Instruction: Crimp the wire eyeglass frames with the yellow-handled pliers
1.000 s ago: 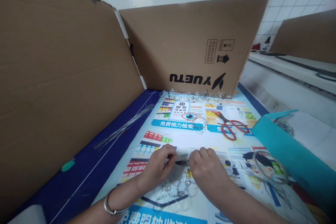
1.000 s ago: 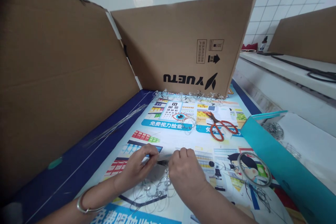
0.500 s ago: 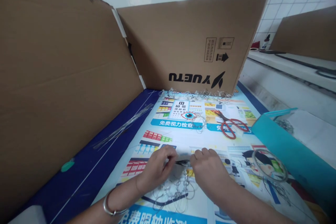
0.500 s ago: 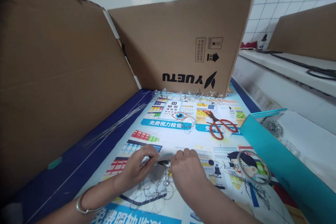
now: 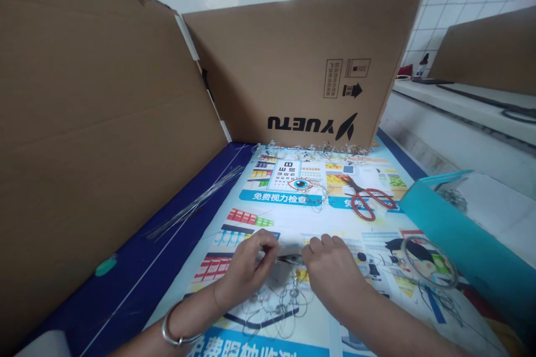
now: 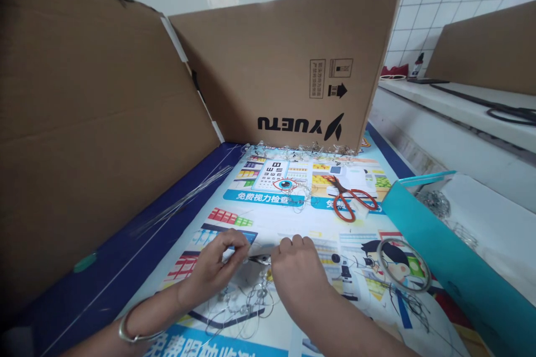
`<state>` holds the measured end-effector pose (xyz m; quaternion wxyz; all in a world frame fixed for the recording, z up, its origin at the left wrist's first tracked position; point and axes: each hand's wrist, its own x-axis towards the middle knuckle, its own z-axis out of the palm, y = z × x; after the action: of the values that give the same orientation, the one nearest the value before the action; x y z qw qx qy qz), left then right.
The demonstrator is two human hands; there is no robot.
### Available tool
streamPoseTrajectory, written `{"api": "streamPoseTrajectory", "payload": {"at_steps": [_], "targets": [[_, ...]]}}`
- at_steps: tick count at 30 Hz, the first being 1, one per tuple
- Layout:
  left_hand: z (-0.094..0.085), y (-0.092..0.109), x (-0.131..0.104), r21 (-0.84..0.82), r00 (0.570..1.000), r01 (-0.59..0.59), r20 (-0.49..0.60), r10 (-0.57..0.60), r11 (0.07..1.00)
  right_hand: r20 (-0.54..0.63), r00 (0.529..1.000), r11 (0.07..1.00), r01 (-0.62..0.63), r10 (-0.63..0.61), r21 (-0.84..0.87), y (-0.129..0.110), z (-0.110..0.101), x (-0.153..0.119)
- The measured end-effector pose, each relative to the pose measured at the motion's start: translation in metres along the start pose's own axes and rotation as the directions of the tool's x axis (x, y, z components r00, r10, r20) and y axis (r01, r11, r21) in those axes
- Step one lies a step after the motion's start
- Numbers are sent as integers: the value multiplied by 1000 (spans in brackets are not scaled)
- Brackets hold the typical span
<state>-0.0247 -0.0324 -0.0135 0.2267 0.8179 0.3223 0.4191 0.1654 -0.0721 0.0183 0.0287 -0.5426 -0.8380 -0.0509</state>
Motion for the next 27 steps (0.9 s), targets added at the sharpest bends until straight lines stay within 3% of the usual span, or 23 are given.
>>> {"api": "streamPoseTrajectory", "payload": {"at_steps": [13,20,27], "targets": [[-4,3,3,6,996,93,12,-93,996,-64,997,999,33,-32,5,4,13,1],[-4,-1,2,-74,987,161,17,-160,984,-68,997,998,32,-28,54,5,14,1],[-3,-2,0,-79,989,145,23,-144,986,-65,997,997,49,-45,56,5,15,1]]}}
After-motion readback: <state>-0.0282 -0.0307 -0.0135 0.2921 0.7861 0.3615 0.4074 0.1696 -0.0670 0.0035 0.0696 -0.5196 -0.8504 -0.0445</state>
